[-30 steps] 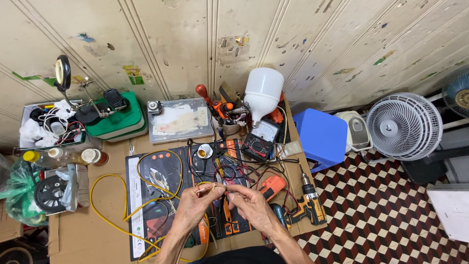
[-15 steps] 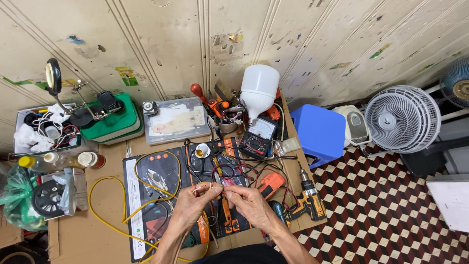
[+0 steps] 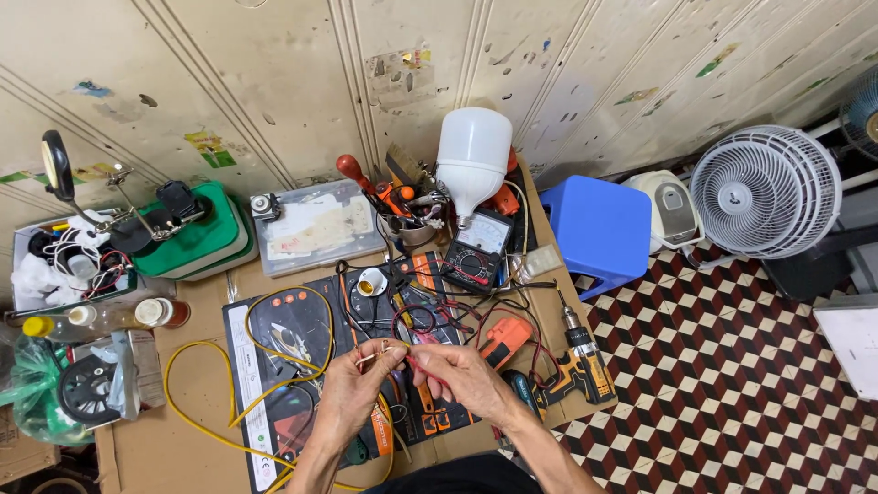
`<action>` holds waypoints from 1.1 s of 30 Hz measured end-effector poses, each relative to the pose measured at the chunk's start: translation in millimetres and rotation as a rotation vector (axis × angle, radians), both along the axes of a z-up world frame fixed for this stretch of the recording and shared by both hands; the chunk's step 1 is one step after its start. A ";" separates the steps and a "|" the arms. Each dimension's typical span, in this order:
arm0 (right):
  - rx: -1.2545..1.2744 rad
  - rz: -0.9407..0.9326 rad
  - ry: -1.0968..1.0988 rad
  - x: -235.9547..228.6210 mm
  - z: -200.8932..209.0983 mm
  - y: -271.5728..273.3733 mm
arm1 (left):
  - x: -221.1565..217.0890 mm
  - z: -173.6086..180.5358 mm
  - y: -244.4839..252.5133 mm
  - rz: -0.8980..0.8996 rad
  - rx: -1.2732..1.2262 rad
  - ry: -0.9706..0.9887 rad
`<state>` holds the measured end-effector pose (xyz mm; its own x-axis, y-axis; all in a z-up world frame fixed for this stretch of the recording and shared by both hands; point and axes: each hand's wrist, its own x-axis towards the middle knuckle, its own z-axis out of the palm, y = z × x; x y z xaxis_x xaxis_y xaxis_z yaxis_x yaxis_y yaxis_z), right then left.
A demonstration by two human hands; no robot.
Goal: The person strips the insulation from a yellow electrical wire using pliers, twists the exposed strands, and then uses a multimeter to test the wire. The person also handles a red multimeter probe and a soldering iron during the process.
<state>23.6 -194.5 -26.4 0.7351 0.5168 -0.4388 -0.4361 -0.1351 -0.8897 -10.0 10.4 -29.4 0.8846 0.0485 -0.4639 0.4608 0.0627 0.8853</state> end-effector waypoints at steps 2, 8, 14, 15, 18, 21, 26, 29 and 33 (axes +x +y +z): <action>-0.096 0.006 -0.054 20.0 -20.5 -14.1 | 0.5 -4.3 0.9 0.015 0.041 0.006; -0.841 -0.119 -0.433 119.2 -94.8 -53.5 | 5.1 5.5 2.6 0.049 0.063 0.022; -1.053 0.157 -0.853 159.0 -119.2 -54.3 | 11.1 6.1 0.4 0.055 0.057 0.053; -1.062 0.217 -0.852 159.0 -123.7 -56.7 | 12.3 8.0 -0.8 0.047 0.065 0.047; -1.101 0.292 -0.913 158.2 -132.7 -57.4 | 14.1 -1.7 -1.6 0.057 0.002 0.079; -1.090 0.280 -0.922 155.3 -129.6 -52.6 | 16.9 6.5 -3.7 0.022 0.053 0.058; -1.055 0.242 -0.951 157.9 -136.7 -57.2 | 18.2 -0.1 -0.9 0.042 0.002 0.051; -0.997 0.180 -0.793 142.0 -105.7 -54.4 | 16.0 3.3 0.3 0.061 0.017 0.062; -0.562 -0.064 -0.357 73.0 -1.3 -20.4 | 15.0 1.9 4.2 0.103 0.005 0.097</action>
